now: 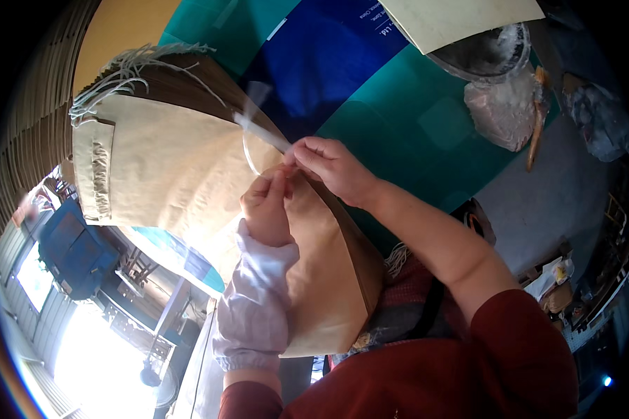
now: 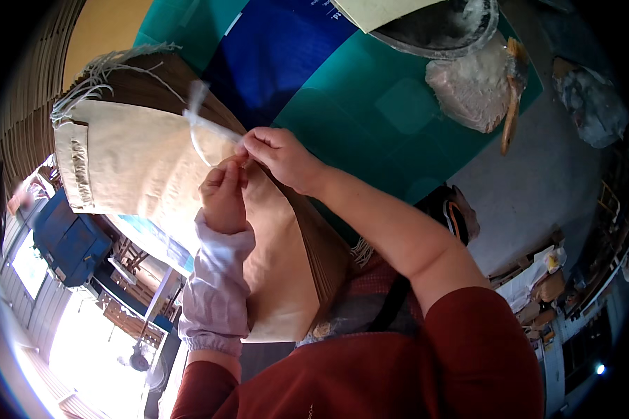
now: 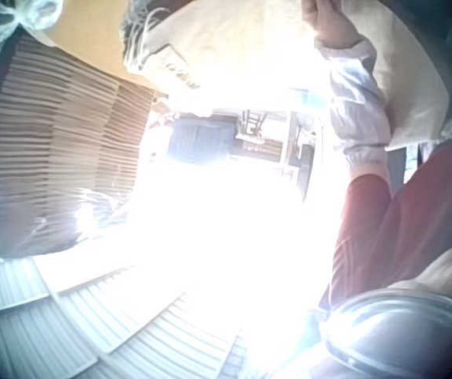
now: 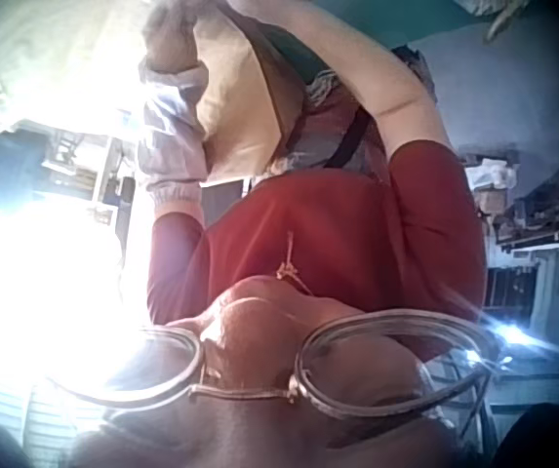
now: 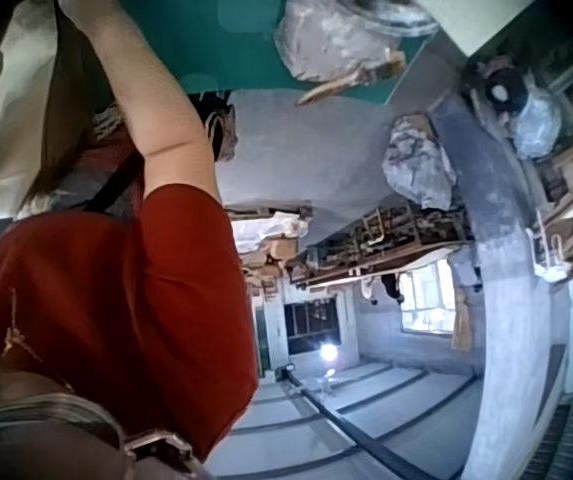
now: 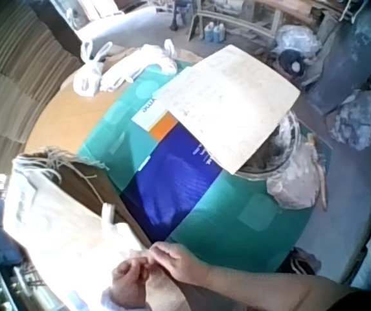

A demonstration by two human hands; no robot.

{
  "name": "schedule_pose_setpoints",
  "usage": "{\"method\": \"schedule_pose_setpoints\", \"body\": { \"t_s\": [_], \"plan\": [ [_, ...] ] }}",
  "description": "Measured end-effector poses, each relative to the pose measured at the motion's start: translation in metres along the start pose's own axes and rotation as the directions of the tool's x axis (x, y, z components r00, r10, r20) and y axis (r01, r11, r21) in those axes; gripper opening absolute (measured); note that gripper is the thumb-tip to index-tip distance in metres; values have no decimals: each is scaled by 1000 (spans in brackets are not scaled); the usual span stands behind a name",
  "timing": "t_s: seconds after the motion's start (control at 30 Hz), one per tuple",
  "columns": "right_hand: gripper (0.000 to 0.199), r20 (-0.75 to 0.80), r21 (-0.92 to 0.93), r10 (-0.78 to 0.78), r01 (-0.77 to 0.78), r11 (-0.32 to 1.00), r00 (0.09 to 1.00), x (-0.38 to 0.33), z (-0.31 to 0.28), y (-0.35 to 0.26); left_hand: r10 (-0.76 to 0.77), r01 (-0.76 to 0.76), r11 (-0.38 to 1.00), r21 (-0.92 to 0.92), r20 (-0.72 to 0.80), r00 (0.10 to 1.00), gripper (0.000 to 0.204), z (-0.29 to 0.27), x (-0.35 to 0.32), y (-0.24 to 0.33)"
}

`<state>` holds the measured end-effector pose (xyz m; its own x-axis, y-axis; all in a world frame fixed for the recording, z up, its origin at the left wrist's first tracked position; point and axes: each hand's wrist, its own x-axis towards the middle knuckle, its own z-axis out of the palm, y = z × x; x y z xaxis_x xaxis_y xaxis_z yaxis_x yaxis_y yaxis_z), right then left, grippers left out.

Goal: The person walks to a table, picks up a stack of flat paper bags, and repeatedly fans them out to separate them. They then fold the bags and tie them with a string, stacking the finished bundles on the table.

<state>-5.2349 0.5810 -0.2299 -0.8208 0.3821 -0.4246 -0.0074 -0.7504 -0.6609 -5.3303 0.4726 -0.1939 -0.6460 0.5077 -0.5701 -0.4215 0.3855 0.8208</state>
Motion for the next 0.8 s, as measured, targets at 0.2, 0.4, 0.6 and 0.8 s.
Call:
{"method": "schedule_pose_setpoints", "body": {
  "t_s": [0.2,0.4,0.6,0.8],
  "plan": [
    [12,561,-728,-313,637,252,766,12,-21,-22,-203,232,970,-73,280,938,22,-28,9,13],
    [17,395,-850,-128,415,324,910,25,-41,-9,-122,69,947,313,155,980,22,-49,14,5],
    [15,160,-955,-168,196,222,973,-19,-35,-6,68,-79,976,202,60,996,26,-27,2,-2],
    [25,46,-612,-302,265,745,952,-18,-18,0,107,-97,987,129,-70,992,29,1,-6,4]
  ]
}}
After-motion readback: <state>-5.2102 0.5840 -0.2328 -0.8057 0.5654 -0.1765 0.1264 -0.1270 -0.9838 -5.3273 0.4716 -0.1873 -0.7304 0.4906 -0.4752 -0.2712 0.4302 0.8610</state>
